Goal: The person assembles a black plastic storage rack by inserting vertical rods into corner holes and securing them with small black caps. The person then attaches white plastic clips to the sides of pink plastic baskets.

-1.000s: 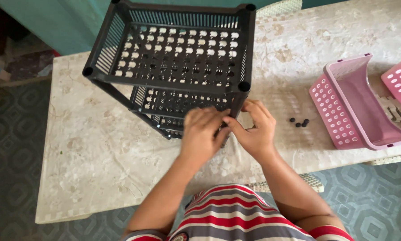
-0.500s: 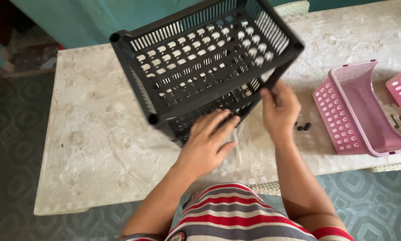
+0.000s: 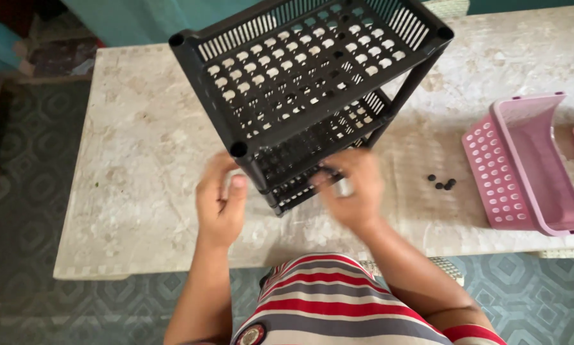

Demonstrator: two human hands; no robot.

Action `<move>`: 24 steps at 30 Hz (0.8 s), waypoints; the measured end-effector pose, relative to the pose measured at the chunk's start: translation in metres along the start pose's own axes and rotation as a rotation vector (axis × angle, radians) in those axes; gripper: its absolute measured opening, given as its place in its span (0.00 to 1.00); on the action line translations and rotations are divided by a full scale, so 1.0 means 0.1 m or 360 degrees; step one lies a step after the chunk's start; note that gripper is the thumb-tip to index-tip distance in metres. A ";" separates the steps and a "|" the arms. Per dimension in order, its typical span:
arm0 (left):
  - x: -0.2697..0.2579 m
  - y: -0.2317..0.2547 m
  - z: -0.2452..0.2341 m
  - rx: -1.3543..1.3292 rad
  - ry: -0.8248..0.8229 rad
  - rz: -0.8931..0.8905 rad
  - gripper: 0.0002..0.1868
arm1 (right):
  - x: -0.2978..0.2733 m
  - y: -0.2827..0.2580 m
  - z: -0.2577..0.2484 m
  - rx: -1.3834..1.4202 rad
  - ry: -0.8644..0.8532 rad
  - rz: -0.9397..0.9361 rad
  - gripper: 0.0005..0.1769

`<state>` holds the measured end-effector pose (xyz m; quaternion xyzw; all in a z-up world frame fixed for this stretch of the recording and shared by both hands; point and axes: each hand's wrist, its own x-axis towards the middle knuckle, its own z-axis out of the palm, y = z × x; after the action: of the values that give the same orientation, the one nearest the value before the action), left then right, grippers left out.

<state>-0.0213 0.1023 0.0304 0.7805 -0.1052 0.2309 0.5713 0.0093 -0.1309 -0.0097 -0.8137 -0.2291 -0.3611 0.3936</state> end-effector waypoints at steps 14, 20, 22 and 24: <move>0.00 -0.01 0.31 -0.0187 0.0220 -0.0165 0.12 | 0.08 -0.35 0.27 -0.0054 -0.0358 -0.0239 0.24; -0.02 -0.02 0.32 0.0023 0.0078 0.0047 0.13 | 0.30 -0.50 -0.01 0.0100 -0.0081 -0.0208 0.17; -0.06 -0.03 0.27 -0.0018 0.0027 0.0178 0.15 | 0.46 -0.58 -0.11 -0.0018 0.0012 -0.0361 0.16; -0.11 -0.07 0.21 -0.0079 -0.0085 0.0172 0.14 | 0.64 -0.65 -0.17 -0.0151 -0.0055 -0.0494 0.17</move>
<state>-0.0227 0.0836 0.0145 0.7652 -0.1679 0.2378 0.5742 0.0003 -0.1006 0.0772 -0.7923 -0.3416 -0.4139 0.2902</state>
